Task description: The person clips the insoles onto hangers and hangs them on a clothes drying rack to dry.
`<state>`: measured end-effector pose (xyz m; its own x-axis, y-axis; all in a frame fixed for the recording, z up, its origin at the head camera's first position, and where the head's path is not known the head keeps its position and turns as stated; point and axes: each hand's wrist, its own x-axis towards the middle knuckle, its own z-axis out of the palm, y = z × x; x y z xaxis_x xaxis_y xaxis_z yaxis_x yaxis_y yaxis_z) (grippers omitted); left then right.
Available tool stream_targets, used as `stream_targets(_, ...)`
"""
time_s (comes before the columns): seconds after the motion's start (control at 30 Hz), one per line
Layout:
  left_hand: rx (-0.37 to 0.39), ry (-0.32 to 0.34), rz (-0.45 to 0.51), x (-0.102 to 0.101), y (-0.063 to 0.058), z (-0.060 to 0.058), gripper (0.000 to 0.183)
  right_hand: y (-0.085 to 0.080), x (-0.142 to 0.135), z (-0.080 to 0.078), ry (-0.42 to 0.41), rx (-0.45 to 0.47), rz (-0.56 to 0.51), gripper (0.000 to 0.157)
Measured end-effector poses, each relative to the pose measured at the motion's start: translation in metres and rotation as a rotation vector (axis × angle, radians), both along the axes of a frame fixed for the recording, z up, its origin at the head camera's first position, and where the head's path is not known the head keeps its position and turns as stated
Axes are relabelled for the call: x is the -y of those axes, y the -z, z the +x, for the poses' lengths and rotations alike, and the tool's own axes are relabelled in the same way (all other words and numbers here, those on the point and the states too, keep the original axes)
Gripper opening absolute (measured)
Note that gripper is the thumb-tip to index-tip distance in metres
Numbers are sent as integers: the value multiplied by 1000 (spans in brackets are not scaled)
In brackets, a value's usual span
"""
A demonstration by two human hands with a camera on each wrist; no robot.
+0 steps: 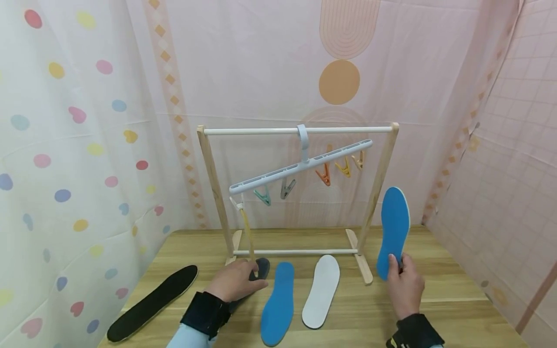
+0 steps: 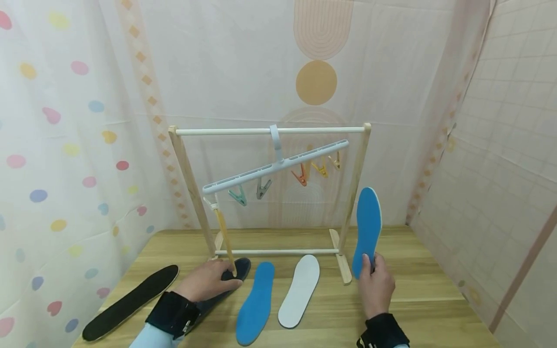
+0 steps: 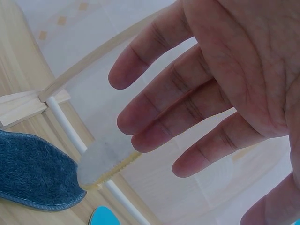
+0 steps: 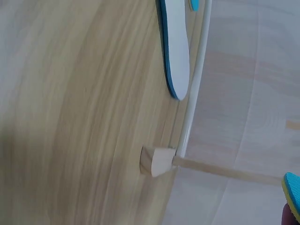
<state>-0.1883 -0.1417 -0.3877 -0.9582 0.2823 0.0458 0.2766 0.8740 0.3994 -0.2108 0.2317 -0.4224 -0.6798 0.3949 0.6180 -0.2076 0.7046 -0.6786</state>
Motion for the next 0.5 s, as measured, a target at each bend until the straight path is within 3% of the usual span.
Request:
stream_targets(0.27, -6, 7, 2, -2, -2, 0, 47, 1, 13, 4, -52, -14, 14, 21)
stream_targets(0.5, -4, 20, 4, -2, -4, -1, 43, 1, 25, 7, -103, 48, -19, 25)
